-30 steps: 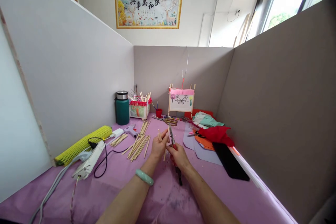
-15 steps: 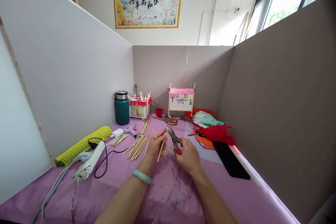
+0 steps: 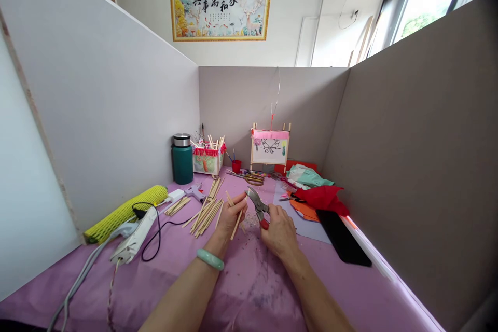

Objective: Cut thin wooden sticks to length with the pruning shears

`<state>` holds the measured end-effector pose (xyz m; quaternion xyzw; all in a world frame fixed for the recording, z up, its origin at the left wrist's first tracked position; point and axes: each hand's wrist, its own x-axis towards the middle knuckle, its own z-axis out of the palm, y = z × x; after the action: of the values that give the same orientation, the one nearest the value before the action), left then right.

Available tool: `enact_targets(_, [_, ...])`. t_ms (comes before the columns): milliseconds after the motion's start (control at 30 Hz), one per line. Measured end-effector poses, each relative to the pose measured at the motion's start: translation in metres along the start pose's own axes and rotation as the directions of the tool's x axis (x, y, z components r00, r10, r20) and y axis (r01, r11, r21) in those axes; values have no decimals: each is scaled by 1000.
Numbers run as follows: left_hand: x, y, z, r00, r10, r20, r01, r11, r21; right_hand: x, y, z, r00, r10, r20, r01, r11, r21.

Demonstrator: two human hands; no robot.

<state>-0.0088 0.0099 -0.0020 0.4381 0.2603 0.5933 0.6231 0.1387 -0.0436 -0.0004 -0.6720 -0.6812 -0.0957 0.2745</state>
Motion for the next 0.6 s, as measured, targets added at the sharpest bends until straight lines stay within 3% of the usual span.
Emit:
enact_targets(400, [0,0,-4,1000,10,14,-10,1000,-16,2,-2,-1,988,80,135,-79,997,-9])
enact_targets(600, [2,0,-4,1000,-12,9,13,1000,-19,1,2,4,999,35,19,-35,999,35])
